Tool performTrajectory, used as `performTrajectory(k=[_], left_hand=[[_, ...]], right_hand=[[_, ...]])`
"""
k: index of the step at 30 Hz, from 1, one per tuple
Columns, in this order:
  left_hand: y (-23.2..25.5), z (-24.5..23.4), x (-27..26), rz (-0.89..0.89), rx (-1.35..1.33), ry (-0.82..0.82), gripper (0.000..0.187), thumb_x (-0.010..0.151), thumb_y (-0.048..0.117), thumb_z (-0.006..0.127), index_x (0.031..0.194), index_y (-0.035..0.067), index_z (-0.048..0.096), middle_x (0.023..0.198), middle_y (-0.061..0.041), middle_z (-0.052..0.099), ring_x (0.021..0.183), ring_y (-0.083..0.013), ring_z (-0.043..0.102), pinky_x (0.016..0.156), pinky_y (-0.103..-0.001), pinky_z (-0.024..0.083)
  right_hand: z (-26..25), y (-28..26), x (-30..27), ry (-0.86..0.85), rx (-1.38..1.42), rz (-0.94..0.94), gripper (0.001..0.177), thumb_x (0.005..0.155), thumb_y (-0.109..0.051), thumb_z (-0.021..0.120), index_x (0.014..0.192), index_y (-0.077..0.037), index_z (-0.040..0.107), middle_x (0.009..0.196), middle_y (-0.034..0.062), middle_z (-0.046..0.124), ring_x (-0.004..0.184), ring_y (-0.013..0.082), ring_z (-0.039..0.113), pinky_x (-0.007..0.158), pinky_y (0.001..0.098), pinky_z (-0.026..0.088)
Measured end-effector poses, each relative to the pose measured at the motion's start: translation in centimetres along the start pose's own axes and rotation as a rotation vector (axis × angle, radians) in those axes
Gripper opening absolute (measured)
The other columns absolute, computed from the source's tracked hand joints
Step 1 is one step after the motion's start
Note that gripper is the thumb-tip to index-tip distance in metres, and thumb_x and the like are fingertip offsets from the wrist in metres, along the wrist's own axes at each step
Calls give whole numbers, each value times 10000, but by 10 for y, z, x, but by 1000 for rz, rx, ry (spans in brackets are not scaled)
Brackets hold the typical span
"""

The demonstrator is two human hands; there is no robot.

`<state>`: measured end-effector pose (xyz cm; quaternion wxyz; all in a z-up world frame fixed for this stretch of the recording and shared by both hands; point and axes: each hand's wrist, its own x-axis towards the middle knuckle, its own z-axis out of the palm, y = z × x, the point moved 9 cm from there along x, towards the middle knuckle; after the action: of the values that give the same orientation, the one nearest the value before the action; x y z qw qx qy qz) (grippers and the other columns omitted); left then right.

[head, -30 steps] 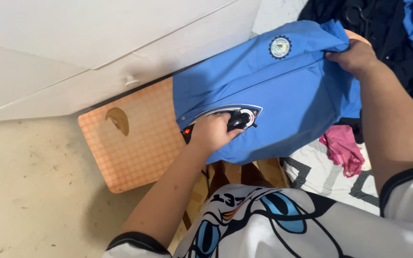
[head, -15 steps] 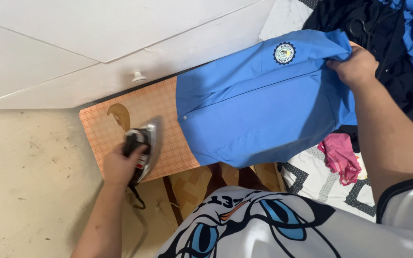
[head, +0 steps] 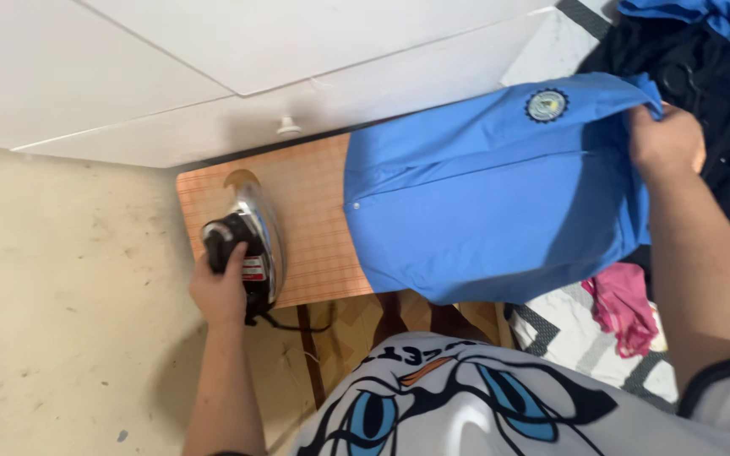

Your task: The person irons a blue shirt on an ironing board. They repeatedly smooth the fabric, reposition the shirt, and use an iron to press different sections including the collar and body. The shirt is flipped and adjusted multiple times during the process.

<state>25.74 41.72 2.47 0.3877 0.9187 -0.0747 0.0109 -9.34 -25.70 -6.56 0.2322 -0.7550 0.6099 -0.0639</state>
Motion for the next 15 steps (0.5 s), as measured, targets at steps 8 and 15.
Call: performTrajectory(k=[8,15], left_hand=[[-48,-28,7,-141,-646,424,319,1029,143,670,1231,-51,515,971,-83,732,733,-172,703,548,-247,409],[-80,-8,6,-26,-803,616,381,1058,84,690,1358,-34,487,1282,-116,619,1116,-164,649,962,-302,592]], right_hand=[[1,-2,6,-49,-26,-42,595,1041,-676,606,1230,-128,740,1092,225,702,1005,419,652,860,493,478],[20,11,14,-95,-14,-17,628,1058,-683,643,1154,-73,761,1032,164,749,953,305,713,851,427,522]])
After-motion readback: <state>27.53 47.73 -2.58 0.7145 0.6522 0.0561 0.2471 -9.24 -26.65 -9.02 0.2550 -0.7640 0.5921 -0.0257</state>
